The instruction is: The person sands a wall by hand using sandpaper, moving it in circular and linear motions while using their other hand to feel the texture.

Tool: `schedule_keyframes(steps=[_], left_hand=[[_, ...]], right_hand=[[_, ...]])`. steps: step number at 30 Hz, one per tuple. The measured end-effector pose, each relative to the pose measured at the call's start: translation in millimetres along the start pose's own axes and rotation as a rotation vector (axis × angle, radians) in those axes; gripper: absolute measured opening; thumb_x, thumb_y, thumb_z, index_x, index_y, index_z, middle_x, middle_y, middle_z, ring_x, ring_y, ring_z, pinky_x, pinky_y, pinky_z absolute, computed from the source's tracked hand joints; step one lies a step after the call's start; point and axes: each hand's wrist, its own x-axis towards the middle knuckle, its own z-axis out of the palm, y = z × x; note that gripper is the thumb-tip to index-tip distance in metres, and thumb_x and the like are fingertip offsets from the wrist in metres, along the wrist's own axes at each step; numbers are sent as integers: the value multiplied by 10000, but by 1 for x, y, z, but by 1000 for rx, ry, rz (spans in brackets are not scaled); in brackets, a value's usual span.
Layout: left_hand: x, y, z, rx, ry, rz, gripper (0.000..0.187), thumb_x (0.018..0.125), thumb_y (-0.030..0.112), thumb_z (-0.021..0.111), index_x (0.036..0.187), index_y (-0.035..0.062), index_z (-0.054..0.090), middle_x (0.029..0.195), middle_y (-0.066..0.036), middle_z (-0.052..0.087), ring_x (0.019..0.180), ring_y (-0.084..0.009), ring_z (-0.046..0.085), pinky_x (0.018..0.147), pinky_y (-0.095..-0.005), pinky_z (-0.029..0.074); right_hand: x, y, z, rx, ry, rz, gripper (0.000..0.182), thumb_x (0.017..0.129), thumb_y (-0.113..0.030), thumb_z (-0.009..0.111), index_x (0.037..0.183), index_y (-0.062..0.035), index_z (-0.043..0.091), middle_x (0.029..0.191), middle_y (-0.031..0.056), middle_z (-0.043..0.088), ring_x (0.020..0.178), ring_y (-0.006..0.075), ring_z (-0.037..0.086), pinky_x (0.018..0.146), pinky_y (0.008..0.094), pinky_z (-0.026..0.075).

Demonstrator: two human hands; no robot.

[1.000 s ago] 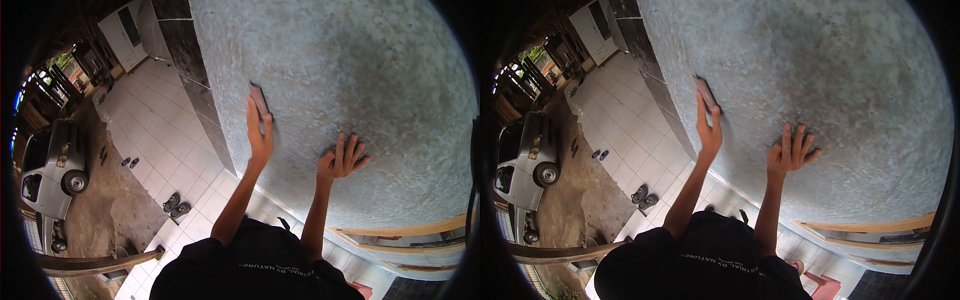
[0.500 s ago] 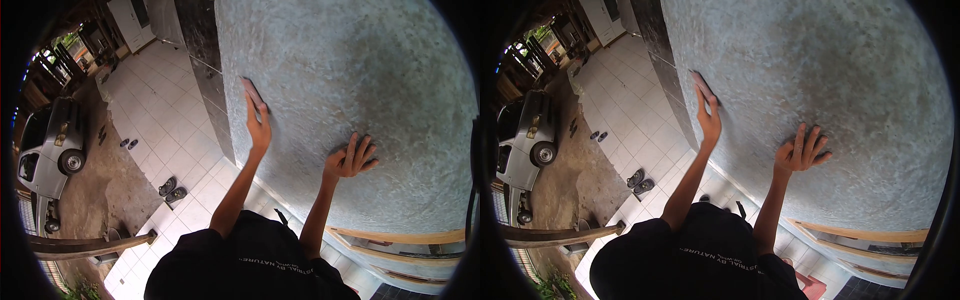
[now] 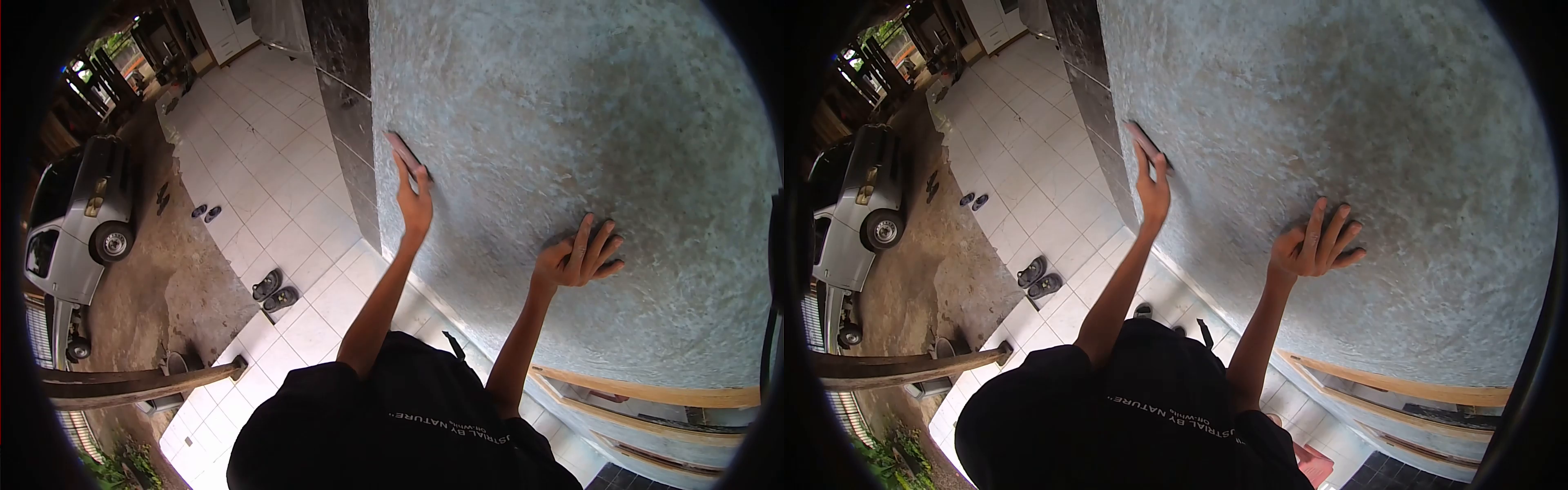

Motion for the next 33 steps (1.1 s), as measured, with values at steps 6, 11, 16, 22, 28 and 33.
schedule_keyframes(steps=[6,11,16,22,28,33], left_hand=[[-65,-35,17,115,-16,90,663,993,323,488,1497,33,170,1408,-293,404,1265,-357,472,1004,-331,379],[1,-14,-6,40,22,-114,631,1003,353,457,1500,68,193,1309,-293,510,1078,-294,605,877,-321,449],[-43,-39,11,113,20,20,646,1002,327,470,1500,47,169,1325,-299,494,1087,-299,596,894,-311,440],[-46,-21,2,-15,-127,-172,670,999,349,472,1506,68,136,1441,-263,377,1305,-304,434,1024,-317,357],[-17,-14,10,-4,10,10,597,1008,233,461,1492,22,181,1456,-260,356,1314,-323,420,1044,-310,335],[-54,-4,16,49,-116,111,566,1025,199,393,1486,-21,150,1474,-276,310,1330,-363,389,1033,-345,361]], right_hand=[[0,-1,0,-6,7,-6,456,791,-45,404,1134,-139,689,1357,82,540,1397,251,328,1174,507,43],[-2,0,-2,-3,-2,-11,464,779,-38,406,1135,-135,688,1361,81,536,1397,254,327,1175,507,40],[-2,-2,-1,0,-5,3,477,763,-33,415,1143,-133,684,1363,83,535,1400,255,322,1176,503,30],[-2,-2,-2,-12,-19,6,462,778,-48,416,1143,-135,685,1368,82,531,1405,256,313,1175,502,30],[-3,-1,-2,-16,-28,14,439,812,-68,408,1146,-139,684,1370,82,529,1404,258,312,1174,503,28],[-1,-3,-1,-5,-10,4,436,815,-68,408,1142,-145,686,1375,80,525,1404,258,313,1174,505,30]])
